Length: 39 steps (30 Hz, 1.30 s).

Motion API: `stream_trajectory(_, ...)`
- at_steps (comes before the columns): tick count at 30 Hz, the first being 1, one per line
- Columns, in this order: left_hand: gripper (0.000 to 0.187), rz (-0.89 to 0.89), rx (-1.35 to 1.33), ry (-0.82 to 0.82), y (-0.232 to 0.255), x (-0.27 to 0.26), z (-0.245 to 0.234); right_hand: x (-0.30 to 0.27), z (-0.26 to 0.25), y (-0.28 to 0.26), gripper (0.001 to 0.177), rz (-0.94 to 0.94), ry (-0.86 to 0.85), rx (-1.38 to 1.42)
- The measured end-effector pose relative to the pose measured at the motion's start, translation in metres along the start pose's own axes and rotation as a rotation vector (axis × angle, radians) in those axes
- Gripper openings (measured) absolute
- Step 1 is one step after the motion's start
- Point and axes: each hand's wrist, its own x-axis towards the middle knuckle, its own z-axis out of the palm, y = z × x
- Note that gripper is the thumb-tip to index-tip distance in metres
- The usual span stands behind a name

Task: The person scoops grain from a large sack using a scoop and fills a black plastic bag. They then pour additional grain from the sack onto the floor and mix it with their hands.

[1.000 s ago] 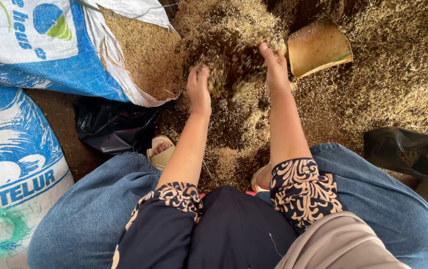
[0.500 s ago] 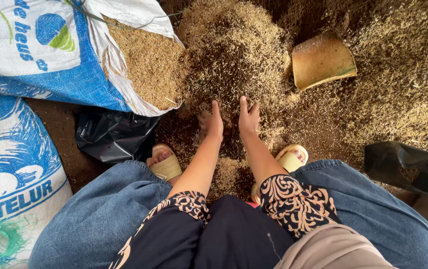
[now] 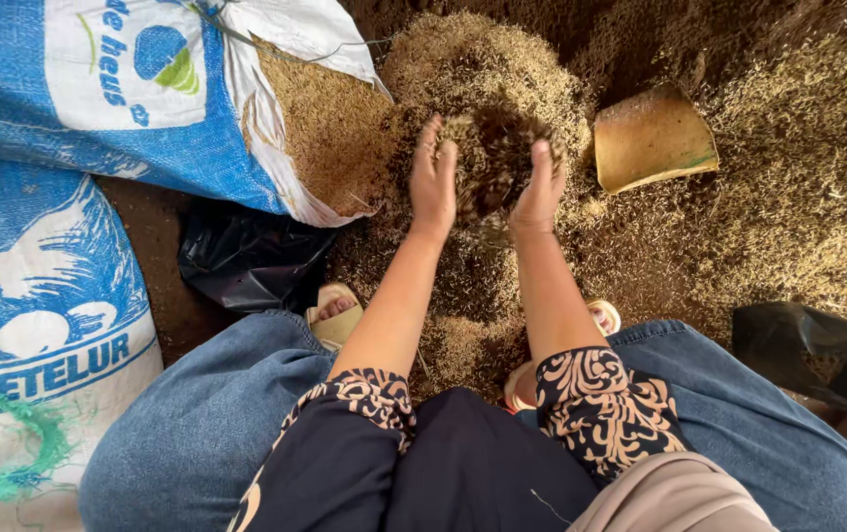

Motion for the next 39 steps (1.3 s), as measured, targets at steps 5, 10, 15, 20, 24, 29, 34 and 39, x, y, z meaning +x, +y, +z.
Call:
stream_trajectory(5, 0.059, -0.068, 0.795, 0.327, 0.008, 0.052, -0.068, 0.023, -0.004, -0.013, 0.075, -0.291, -0.104, 0.032)
stream_trajectory(10, 0.083, -0.015, 1.000, 0.296, 0.001, 0.079, -0.131, 0.023, -0.007, 0.000, 0.033, -0.372, -0.154, 0.057)
stream_trajectory(15, 0.080, -0.123, 1.071, 0.224, -0.017, 0.065, -0.110, 0.022, -0.011, 0.010, 0.026, -0.406, -0.254, 0.021)
stream_trajectory(20, 0.067, -0.299, 0.498, 0.178, -0.028, 0.031, -0.069, 0.029, -0.008, 0.019, 0.024, -0.354, -0.235, -0.040)
stream_trajectory(24, 0.063, -0.229, 0.297, 0.149, -0.036, -0.002, -0.025, 0.028, -0.007, 0.029, 0.026, -0.411, -0.288, 0.002)
stream_trajectory(29, 0.066, 0.208, 0.436, 0.059, -0.046, -0.042, 0.016, 0.014, 0.004, 0.042, 0.018, -0.516, -0.440, -0.094)
stream_trajectory(34, 0.039, 0.138, 0.625, 0.241, -0.096, -0.062, 0.013, -0.015, -0.012, 0.070, 0.016, -0.805, -0.372, -0.990)
stream_trajectory(39, 0.060, -0.284, 0.825, 0.426, -0.162, -0.066, -0.064, -0.003, -0.058, 0.073, 0.030, -0.530, 0.022, -0.919)
